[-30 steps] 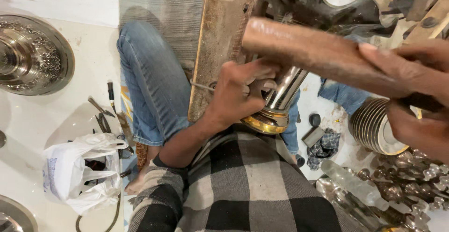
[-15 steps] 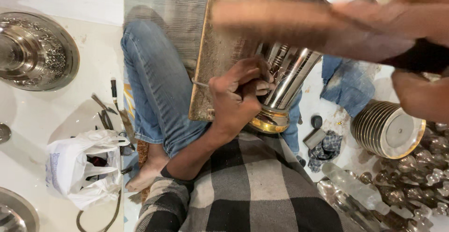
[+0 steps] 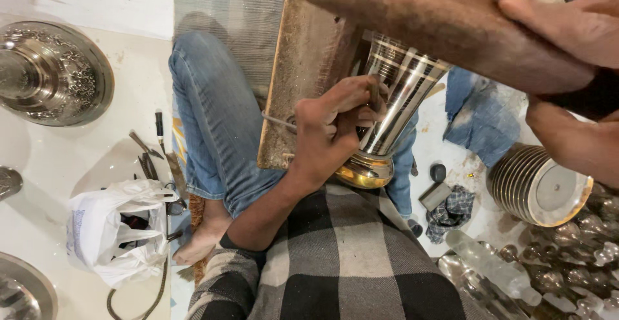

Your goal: The person sits on the floor and repeatedly hammers a metal chisel against a silver-colored metal vase to create or refine decorative patterns. The person holds the vase steady with one hand while striking the chisel with a wooden mallet in the other.

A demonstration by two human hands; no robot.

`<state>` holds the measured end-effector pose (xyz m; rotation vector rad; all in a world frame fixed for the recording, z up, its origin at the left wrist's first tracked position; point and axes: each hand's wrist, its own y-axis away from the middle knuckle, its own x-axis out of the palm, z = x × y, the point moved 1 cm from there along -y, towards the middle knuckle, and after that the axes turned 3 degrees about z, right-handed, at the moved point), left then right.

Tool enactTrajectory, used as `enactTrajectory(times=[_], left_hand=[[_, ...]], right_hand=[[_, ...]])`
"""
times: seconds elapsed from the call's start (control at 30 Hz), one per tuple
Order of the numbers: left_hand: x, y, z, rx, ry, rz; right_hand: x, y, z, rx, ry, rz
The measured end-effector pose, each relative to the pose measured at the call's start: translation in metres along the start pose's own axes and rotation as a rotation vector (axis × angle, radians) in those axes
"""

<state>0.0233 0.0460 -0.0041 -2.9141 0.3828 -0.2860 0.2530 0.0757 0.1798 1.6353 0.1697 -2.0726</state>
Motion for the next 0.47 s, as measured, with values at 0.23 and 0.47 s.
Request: enactTrajectory(times=[0.23,0.47], left_hand=[[-0.002,0.005,0.004,-0.011,-0.124,0.003],[-0.003,0.003,-0.005,0.002,-0.086,0.029]], right_hand=[[0.006,0.006,0.001,-0.059,0.138,0.06],[0.007,0.006,0.011,0.046,0.127,0.11]])
